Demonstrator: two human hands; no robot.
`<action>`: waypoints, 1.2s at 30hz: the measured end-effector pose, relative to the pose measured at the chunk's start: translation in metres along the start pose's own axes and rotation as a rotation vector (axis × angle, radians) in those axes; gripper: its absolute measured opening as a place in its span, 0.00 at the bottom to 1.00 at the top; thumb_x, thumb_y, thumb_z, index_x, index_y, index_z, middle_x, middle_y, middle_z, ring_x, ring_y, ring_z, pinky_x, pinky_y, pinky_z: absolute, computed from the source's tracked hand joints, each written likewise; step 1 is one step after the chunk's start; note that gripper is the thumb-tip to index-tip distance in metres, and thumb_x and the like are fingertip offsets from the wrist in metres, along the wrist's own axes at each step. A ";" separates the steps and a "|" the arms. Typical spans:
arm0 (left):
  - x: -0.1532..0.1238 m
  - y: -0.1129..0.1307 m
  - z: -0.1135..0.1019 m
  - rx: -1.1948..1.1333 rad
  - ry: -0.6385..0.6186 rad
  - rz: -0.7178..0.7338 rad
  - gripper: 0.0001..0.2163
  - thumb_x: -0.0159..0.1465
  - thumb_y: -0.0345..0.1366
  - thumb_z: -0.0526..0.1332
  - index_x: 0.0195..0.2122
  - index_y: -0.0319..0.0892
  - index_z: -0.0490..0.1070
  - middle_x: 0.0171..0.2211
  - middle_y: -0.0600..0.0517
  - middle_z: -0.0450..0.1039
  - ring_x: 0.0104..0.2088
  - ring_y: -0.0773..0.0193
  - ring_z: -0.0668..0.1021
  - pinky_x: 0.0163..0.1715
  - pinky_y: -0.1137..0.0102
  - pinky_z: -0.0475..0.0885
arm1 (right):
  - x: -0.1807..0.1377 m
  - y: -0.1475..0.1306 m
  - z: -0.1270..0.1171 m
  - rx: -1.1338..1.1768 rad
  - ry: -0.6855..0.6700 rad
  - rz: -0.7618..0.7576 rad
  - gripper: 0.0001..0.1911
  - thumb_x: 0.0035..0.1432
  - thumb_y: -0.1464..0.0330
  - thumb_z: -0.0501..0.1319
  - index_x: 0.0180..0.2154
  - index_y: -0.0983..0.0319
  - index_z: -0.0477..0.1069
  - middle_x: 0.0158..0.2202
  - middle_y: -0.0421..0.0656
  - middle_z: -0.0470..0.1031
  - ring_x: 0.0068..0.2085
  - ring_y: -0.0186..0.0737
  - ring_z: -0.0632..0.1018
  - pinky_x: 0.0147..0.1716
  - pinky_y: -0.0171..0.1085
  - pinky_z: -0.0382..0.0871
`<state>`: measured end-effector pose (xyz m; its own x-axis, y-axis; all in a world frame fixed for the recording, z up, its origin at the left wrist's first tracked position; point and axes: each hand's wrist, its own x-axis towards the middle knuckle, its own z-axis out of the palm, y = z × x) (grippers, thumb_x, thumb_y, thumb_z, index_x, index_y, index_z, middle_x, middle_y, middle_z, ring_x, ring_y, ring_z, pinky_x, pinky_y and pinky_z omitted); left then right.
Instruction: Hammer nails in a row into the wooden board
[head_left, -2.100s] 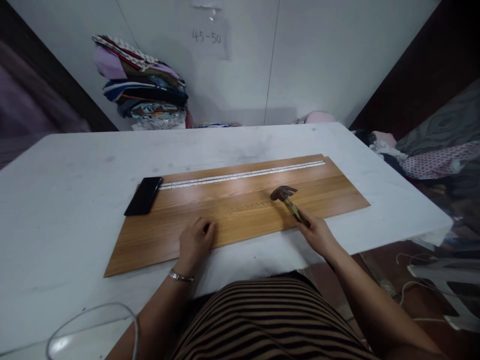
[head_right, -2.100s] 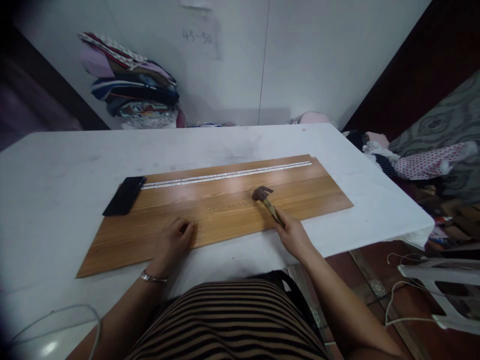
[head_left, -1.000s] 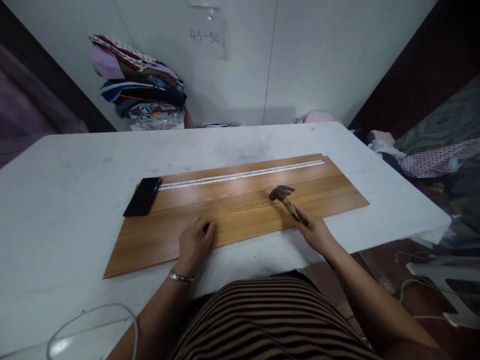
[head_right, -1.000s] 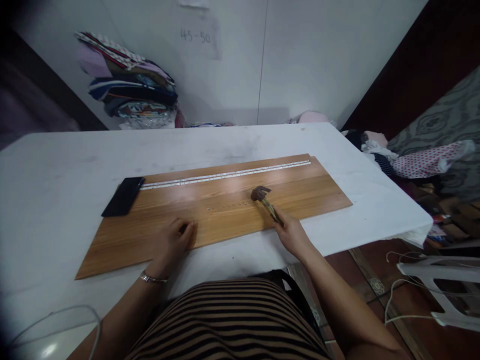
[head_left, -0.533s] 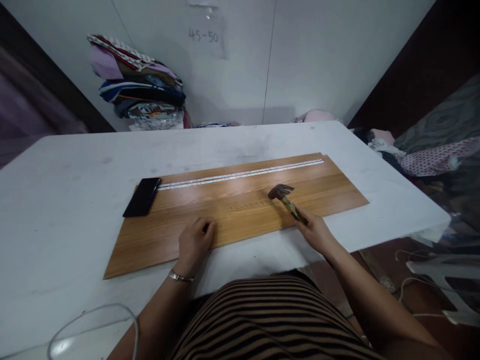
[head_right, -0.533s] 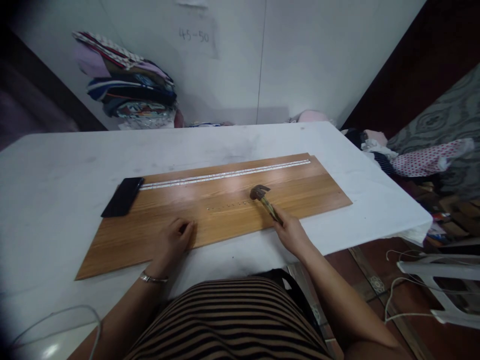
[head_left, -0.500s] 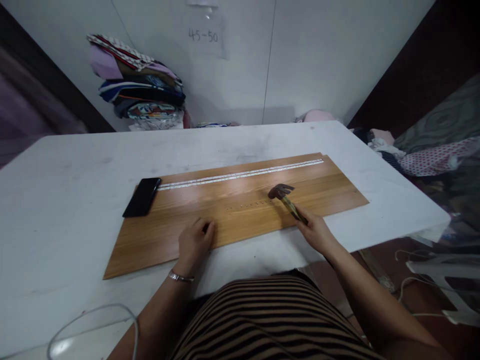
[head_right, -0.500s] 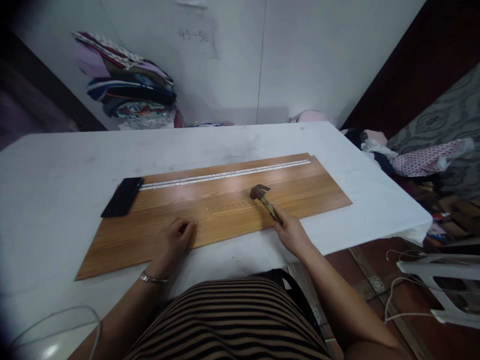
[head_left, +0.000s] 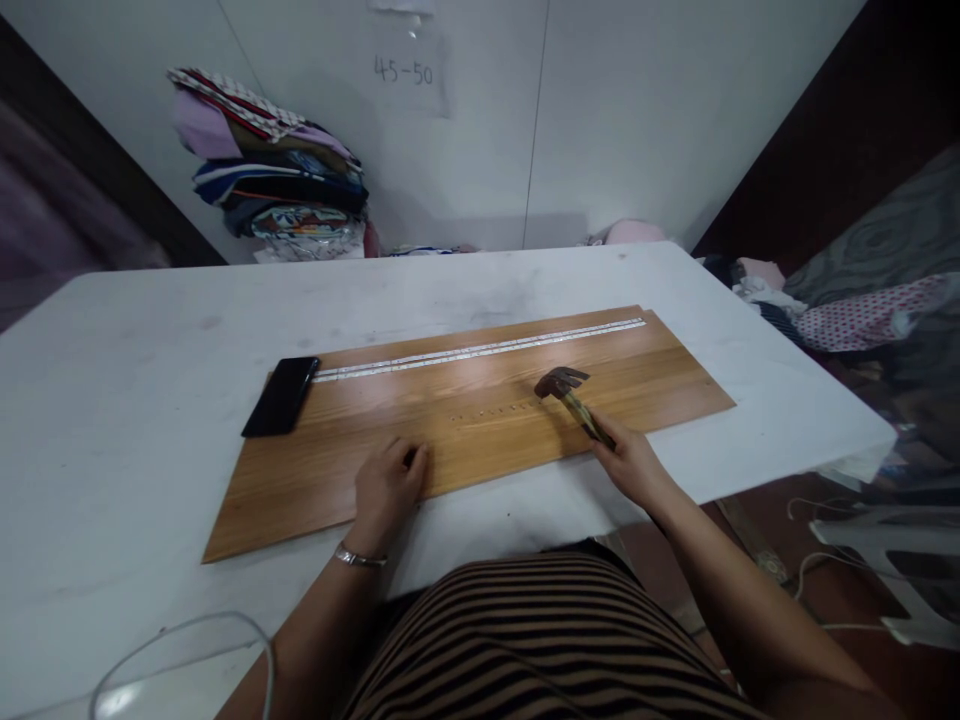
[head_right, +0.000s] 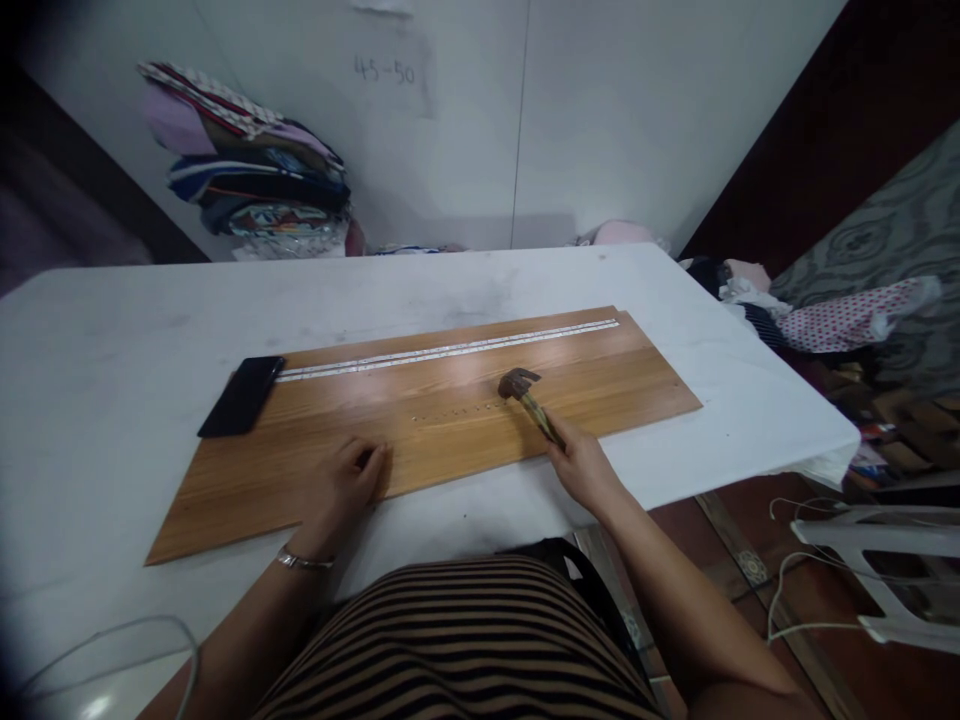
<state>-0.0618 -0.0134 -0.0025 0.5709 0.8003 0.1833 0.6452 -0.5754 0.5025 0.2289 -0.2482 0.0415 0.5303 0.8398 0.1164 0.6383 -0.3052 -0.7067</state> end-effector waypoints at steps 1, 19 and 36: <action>0.000 -0.001 0.001 0.000 0.005 0.002 0.14 0.66 0.45 0.54 0.32 0.43 0.74 0.32 0.51 0.73 0.33 0.63 0.73 0.34 0.69 0.65 | 0.000 0.000 0.000 -0.003 -0.006 0.005 0.29 0.56 0.71 0.56 0.60 0.62 0.68 0.55 0.49 0.76 0.55 0.52 0.76 0.54 0.49 0.70; 0.000 -0.002 0.001 -0.009 0.007 0.013 0.14 0.66 0.45 0.54 0.31 0.43 0.73 0.31 0.51 0.72 0.33 0.63 0.73 0.33 0.69 0.65 | 0.000 0.000 0.002 0.007 0.008 -0.005 0.29 0.56 0.72 0.57 0.60 0.60 0.69 0.54 0.48 0.77 0.53 0.52 0.78 0.53 0.50 0.71; 0.000 -0.004 0.003 -0.016 0.011 0.010 0.14 0.66 0.45 0.54 0.31 0.43 0.74 0.32 0.50 0.73 0.33 0.63 0.73 0.34 0.68 0.66 | 0.001 -0.003 0.000 0.001 0.004 0.010 0.29 0.56 0.71 0.57 0.60 0.61 0.68 0.54 0.48 0.76 0.54 0.52 0.77 0.54 0.50 0.70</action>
<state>-0.0622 -0.0118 -0.0070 0.5718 0.7963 0.1973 0.6310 -0.5807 0.5145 0.2274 -0.2464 0.0439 0.5387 0.8350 0.1118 0.6324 -0.3131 -0.7085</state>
